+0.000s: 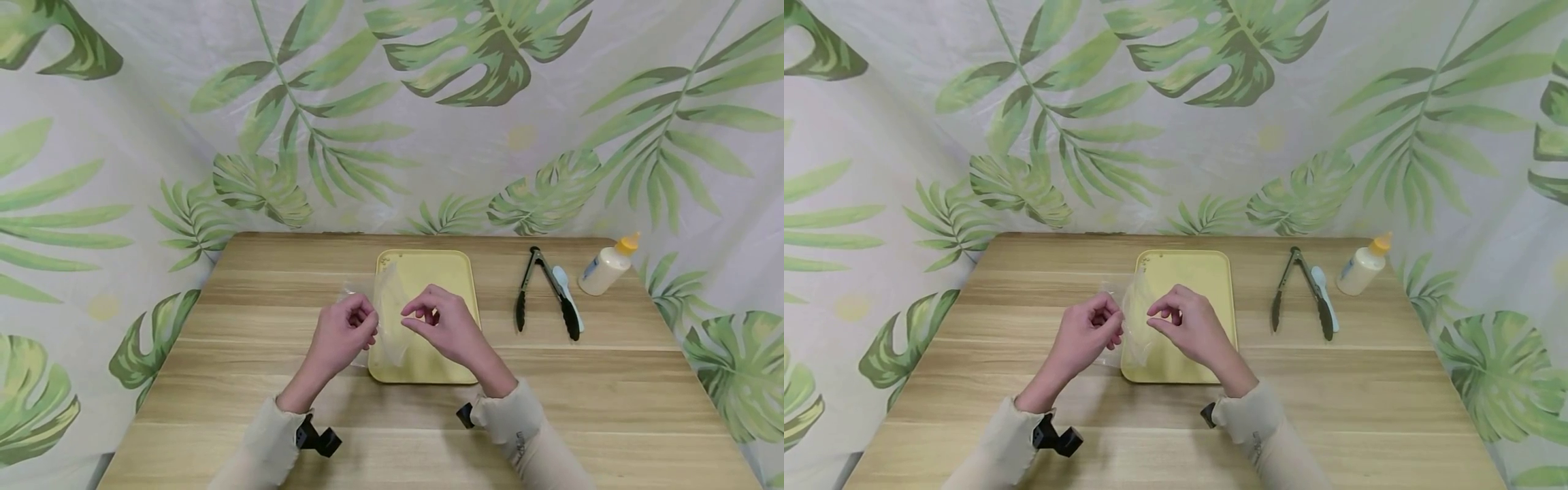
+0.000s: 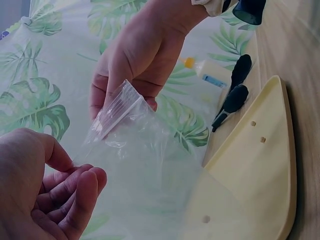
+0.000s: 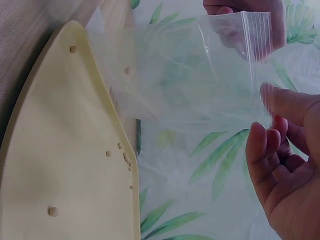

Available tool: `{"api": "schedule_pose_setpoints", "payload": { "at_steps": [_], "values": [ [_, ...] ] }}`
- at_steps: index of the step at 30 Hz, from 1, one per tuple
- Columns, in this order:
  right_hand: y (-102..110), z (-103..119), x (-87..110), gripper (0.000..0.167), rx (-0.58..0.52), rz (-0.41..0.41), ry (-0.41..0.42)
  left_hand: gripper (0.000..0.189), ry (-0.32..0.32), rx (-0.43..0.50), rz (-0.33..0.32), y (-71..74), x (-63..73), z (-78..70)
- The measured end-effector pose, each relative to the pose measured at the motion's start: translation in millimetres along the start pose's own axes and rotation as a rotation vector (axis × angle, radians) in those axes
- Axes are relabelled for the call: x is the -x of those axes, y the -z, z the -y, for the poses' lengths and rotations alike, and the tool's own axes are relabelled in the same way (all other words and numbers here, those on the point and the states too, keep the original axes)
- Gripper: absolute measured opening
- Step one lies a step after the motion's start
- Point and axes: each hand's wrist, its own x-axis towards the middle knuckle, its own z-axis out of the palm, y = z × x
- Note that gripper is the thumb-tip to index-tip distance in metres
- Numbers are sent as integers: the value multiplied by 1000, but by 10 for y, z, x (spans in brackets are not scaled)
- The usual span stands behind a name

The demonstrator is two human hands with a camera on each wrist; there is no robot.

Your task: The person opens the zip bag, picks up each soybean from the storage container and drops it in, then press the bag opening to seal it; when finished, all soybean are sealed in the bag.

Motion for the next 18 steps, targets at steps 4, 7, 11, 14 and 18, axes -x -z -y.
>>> {"api": "schedule_pose_setpoints", "payload": {
  "at_steps": [4,7,11,14,18],
  "values": [
    [56,6,23,7,-16,-11,-5,17,5,4,-5,2,-6,10],
    [105,4,42,7,-37,-9,-24,17,8,5,-9,2,-10,22],
    [192,-7,74,9,-61,-12,-56,17,8,5,-7,1,-16,34],
    [253,-44,106,8,-70,-18,-83,18,4,2,-8,8,-21,41],
    [292,-151,167,6,-69,-16,-125,18,0,1,-13,23,-27,44]
  ]
}}
